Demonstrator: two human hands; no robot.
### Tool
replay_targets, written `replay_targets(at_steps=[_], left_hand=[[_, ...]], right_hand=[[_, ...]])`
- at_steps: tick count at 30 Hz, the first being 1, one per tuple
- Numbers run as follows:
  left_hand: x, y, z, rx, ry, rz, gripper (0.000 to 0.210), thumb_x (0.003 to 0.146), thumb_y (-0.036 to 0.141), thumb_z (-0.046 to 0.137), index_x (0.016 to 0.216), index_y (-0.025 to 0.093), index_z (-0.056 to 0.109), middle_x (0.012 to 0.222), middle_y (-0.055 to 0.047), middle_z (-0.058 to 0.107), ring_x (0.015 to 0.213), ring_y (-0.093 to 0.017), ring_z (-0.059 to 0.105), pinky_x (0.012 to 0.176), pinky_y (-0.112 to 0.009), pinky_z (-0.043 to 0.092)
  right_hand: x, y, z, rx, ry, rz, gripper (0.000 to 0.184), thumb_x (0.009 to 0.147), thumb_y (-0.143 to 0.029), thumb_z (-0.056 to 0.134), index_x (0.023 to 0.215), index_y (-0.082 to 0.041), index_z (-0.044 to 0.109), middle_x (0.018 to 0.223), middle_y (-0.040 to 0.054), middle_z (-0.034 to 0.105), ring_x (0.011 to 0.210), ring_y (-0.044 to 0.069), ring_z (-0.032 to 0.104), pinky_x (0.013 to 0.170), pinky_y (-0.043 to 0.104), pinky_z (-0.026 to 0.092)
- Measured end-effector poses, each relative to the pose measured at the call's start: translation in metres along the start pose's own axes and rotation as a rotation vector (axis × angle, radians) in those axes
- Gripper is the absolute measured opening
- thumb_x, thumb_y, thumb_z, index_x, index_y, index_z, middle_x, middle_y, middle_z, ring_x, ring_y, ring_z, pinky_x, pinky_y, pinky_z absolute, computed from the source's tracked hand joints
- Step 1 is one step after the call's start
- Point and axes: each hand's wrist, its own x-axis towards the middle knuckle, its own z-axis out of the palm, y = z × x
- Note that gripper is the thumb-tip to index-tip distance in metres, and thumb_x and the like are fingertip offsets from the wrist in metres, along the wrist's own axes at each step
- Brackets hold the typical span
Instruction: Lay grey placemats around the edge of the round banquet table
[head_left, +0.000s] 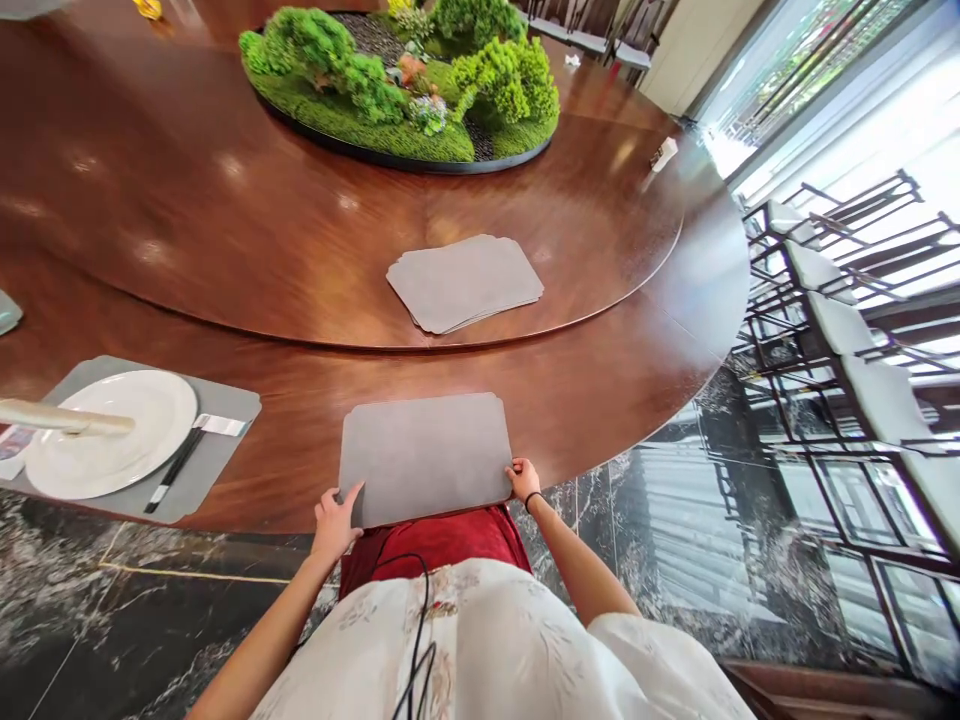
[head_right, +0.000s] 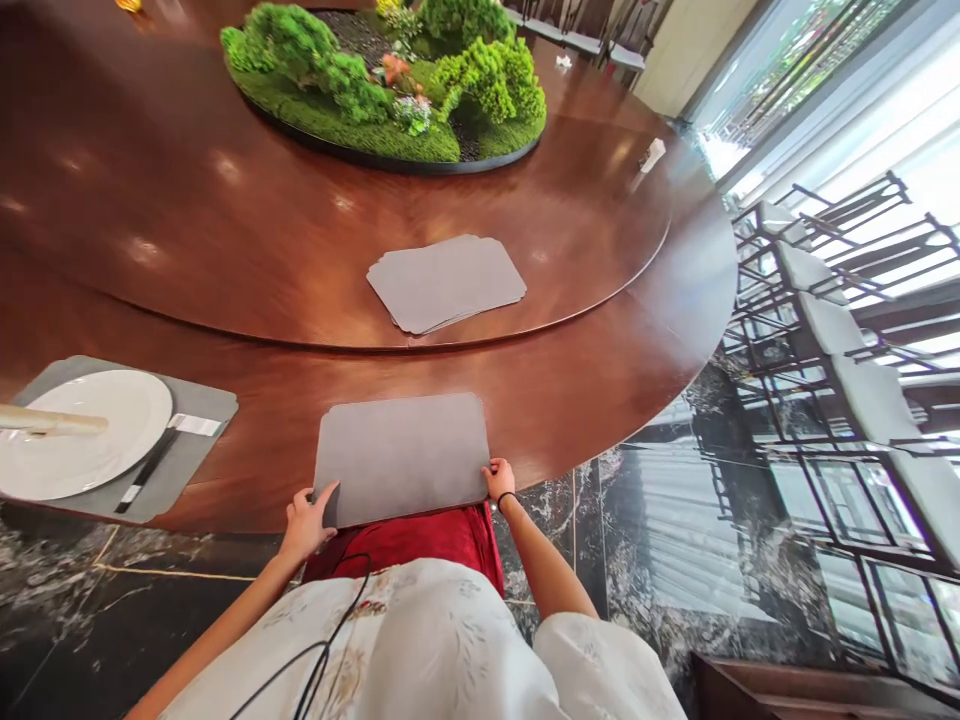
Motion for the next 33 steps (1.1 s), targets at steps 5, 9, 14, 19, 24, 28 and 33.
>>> replay_targets(at_steps=[5,9,14,19,24,28,33], left_hand=[[-0.003,-0.01,-0.003,0.04,-0.025,0.032,0.081,0.065,0.03,0.069,0.14,0.033,0.038,0.132,-0.013,0.025,0.114,-0.034,0.041,0.094,-0.047,0.041],[-0.003,-0.017,-0.001,0.018,-0.009,0.025,0.078,0.065,0.032,0.068,0.138,0.034,0.04,0.134,-0.011,0.027,0.111,-0.031,0.045,0.088,-0.044,0.046],[-0.002,-0.022,0.006,-0.11,0.034,0.062,0.073,0.061,0.025,0.069,0.131,0.027,0.049,0.133,-0.009,0.031,0.108,-0.026,0.047,0.103,-0.041,0.039],[0.0,-0.028,0.0,-0.248,0.062,0.095,0.062,0.058,0.025,0.069,0.118,0.023,0.056,0.13,-0.009,0.038,0.106,-0.024,0.05,0.1,-0.038,0.04],[0.011,-0.014,-0.025,-0.314,0.049,0.026,0.032,0.074,0.053,0.054,0.065,0.025,0.04,0.071,0.0,0.05,0.067,-0.018,0.051,0.066,-0.029,0.042],[0.019,0.02,-0.042,-0.289,0.056,-0.041,0.041,0.082,0.057,0.033,0.06,0.024,0.024,0.051,0.005,0.029,0.048,-0.015,0.031,0.056,-0.027,0.03],[0.019,0.065,-0.028,-0.383,0.015,-0.079,0.045,0.075,0.06,0.034,0.057,0.021,0.019,0.051,0.004,0.018,0.049,-0.015,0.02,0.054,-0.028,0.026]], right_hand=[[0.004,-0.009,-0.002,-0.05,-0.051,0.095,0.018,0.083,-0.031,0.056,0.09,-0.018,0.065,0.088,0.0039,0.071,0.08,0.015,0.064,0.072,0.023,0.047],[0.003,-0.013,-0.004,-0.1,-0.055,0.088,0.016,0.085,-0.03,0.054,0.084,-0.018,0.065,0.085,0.0028,0.071,0.078,0.014,0.064,0.071,0.022,0.046],[0.002,-0.018,-0.011,-0.208,-0.103,0.076,0.017,0.087,-0.028,0.051,0.086,-0.017,0.064,0.089,0.0064,0.07,0.084,0.017,0.065,0.075,0.025,0.046],[0.021,-0.064,-0.029,-0.39,-0.069,0.014,0.033,0.076,-0.025,0.065,0.106,-0.012,0.058,0.117,0.0189,0.057,0.106,0.028,0.058,0.083,0.036,0.046],[0.079,-0.176,-0.052,-0.45,-0.01,-0.367,0.041,0.082,-0.034,0.059,0.118,-0.016,0.049,0.124,0.0153,0.049,0.117,0.028,0.044,0.092,0.039,0.042],[0.139,-0.267,-0.048,-0.416,0.035,-0.598,0.046,0.086,-0.036,0.055,0.125,-0.014,0.042,0.135,0.0165,0.043,0.127,0.028,0.032,0.101,0.044,0.036],[0.187,-0.343,-0.004,-0.523,0.032,-0.879,0.073,0.079,-0.042,0.066,0.136,-0.011,0.033,0.153,0.0202,0.022,0.143,0.034,0.005,0.11,0.052,0.021]])
